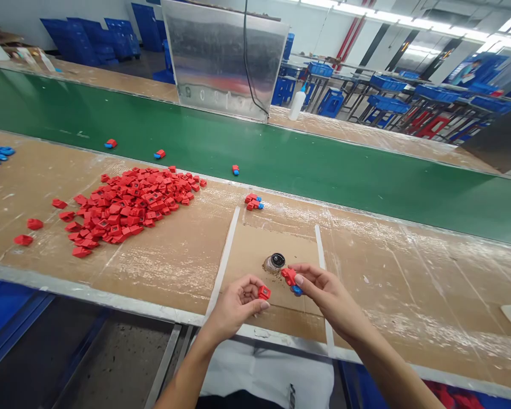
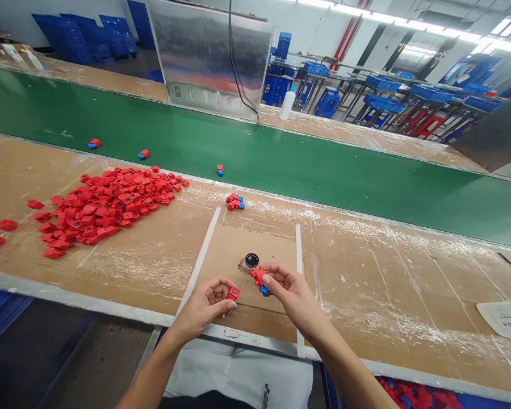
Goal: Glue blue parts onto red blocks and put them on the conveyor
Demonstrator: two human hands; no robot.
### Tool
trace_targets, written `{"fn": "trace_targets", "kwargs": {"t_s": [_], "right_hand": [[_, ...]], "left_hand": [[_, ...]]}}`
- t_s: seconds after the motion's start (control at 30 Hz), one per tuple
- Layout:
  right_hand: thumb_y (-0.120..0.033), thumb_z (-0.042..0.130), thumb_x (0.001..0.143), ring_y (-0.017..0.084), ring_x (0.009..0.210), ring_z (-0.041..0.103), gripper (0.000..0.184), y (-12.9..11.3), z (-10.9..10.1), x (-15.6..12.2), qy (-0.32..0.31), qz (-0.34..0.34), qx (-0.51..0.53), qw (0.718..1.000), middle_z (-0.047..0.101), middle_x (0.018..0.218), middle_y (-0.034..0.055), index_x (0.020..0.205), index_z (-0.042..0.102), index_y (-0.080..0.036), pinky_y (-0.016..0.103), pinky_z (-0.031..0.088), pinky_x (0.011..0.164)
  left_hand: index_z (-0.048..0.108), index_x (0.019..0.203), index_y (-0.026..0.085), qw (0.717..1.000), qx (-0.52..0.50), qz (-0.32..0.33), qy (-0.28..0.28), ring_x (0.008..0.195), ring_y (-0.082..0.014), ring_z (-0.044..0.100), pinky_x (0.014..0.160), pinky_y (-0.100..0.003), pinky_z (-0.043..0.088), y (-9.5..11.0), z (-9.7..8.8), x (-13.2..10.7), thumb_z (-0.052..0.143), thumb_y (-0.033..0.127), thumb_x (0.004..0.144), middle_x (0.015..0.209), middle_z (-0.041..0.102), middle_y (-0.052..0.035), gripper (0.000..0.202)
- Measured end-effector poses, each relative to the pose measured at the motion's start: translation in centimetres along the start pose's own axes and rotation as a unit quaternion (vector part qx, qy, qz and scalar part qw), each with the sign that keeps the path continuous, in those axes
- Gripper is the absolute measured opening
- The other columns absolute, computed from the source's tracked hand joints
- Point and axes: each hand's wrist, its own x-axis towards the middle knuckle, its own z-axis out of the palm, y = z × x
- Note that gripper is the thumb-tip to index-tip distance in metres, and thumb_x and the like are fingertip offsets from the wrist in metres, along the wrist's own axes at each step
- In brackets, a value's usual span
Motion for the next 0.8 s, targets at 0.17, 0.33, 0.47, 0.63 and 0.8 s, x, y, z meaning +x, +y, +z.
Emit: {"fn": "trace_targets", "kwargs": {"t_s": [0.17,0.33,0.47,0.63,0.8], "right_hand": [[-0.046,0.065,0.087,0.022,0.089,0.065,0.036,0.4,1.6,-1.2,0.01,-0.057,-0.078,0.995,0.07,0.101,0.01,0.111,0.063,-0.019,0.035,0.053,0.081],[-0.038,0.059,0.093,0.021,0.085,0.065,0.025,0.8,2.5,-1.8,0.024,-0.156,-0.216,0.964,0.069,0.101,0.0089,0.108,0.065,-0.019,0.034,0.053,0.077],[-0.033,0.058,0.095,0.019,0.079,0.063,0.02,0.9,2.6,-1.8,0.02,-0.194,-0.268,0.944,0.067,0.095,0.0077,0.108,0.064,-0.019,0.032,0.052,0.073],[-0.028,0.053,0.097,0.018,0.079,0.06,0.014,0.8,2.9,-2.0,0.0,-0.206,-0.302,0.931,0.063,0.091,0.0053,0.104,0.064,-0.021,0.029,0.048,0.071],[-0.024,0.046,0.1,0.017,0.077,0.058,0.017,1.3,3.3,-2.2,-0.029,-0.199,-0.328,0.923,0.058,0.091,0.0049,0.103,0.062,-0.021,0.028,0.046,0.069]], "left_hand": [[0.06,0.095,0.016,1.0,-0.019,-0.01,-0.011,0.058,-0.0077,0.054,0.055,-0.018,0.042,0.2,0.1,0.0,0.074,0.024,0.078,0.068,0.058,0.0043,0.023],[0.061,0.097,0.015,0.999,-0.033,-0.021,-0.018,0.059,-0.0098,0.056,0.055,-0.02,0.044,0.3,0.2,-0.1,0.074,0.026,0.077,0.068,0.062,0.0022,0.026],[0.062,0.097,0.015,0.999,-0.034,-0.023,-0.022,0.059,-0.0099,0.056,0.057,-0.021,0.044,0.5,0.3,-0.2,0.074,0.026,0.077,0.069,0.062,0.0021,0.026],[0.063,0.095,0.015,0.999,-0.013,-0.023,-0.022,0.059,-0.009,0.053,0.057,-0.02,0.043,0.7,0.3,-0.4,0.072,0.024,0.078,0.068,0.059,0.0026,0.021],[0.067,0.093,0.016,0.999,0.04,-0.029,-0.021,0.058,-0.0096,0.052,0.055,-0.02,0.043,0.5,0.1,-0.6,0.066,0.022,0.08,0.066,0.058,0.0024,0.014]]}}
